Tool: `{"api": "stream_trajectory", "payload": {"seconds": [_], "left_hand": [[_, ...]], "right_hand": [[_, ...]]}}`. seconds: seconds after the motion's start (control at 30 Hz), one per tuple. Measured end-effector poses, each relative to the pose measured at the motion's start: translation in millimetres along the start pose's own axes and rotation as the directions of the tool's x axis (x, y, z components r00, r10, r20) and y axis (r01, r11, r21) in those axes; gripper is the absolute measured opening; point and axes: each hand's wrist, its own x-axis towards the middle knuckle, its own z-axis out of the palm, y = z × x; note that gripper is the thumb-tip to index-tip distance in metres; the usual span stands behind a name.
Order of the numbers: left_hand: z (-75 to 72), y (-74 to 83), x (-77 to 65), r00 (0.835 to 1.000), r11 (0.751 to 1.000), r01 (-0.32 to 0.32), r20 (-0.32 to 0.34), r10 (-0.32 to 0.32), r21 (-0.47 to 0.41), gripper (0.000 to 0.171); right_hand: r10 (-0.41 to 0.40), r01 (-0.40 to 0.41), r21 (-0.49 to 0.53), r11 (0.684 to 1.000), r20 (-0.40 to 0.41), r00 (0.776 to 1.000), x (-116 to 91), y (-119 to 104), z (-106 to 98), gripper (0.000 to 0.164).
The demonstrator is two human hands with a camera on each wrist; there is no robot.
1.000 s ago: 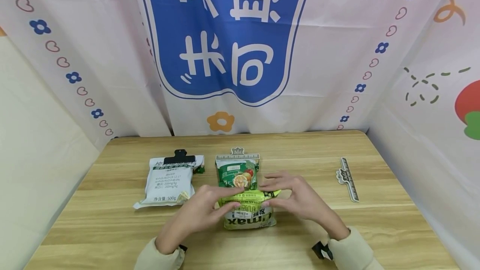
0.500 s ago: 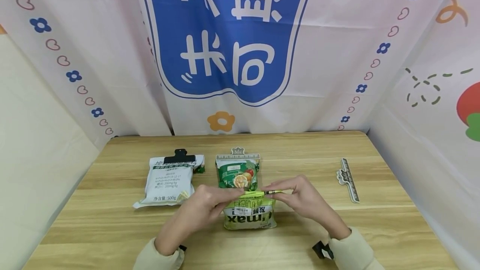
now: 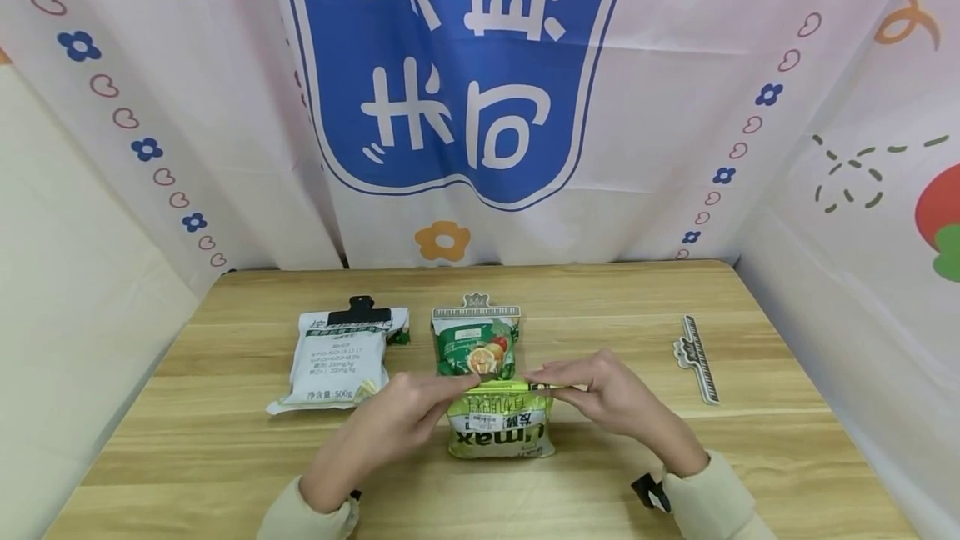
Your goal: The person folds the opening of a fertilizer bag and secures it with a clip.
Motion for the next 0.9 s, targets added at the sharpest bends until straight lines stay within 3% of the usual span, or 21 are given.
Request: {"api": "stream_trajectory", "payload": {"seconds": [0.23,0.37,0.53,0.63,0.9], "left_hand": [[4.4,-2.9,-2.2,0.994,0.988,-0.093,-0.045,0.099,0.126,0.046],[7.8,-3.1,-4.1,0.984,0.967,-0.136,-0.081,0.156,0.216,0.052],[9.0,-1.4,-7.4,0.982,0.928,-0.14,-0.075,0.175,0.345,0.055],[9.4,-1.4,-7.7,0.98,0.91,-0.148,-0.065,0.187,0.387,0.052],[13.2,-5.2,-8.0,0.981,0.917,-0.133,-0.083,0.176,0.377,0.057]], "right_hand": [[-0.135,0.13,-0.125,0.984,-0.031,0.99,1.3,5.5,0.3,0.029],[-0.17,0.164,-0.16,0.973,-0.03,0.985,0.6,6.9,0.0,0.029],[-0.2,0.186,-0.221,0.957,-0.042,0.979,0.5,6.7,0.4,0.029],[-0.172,0.155,-0.245,0.957,-0.049,0.984,0.8,4.7,0.8,0.03],[-0.018,0.006,-0.271,0.963,-0.044,0.999,-1.2,-1.7,-1.6,0.032]]}}
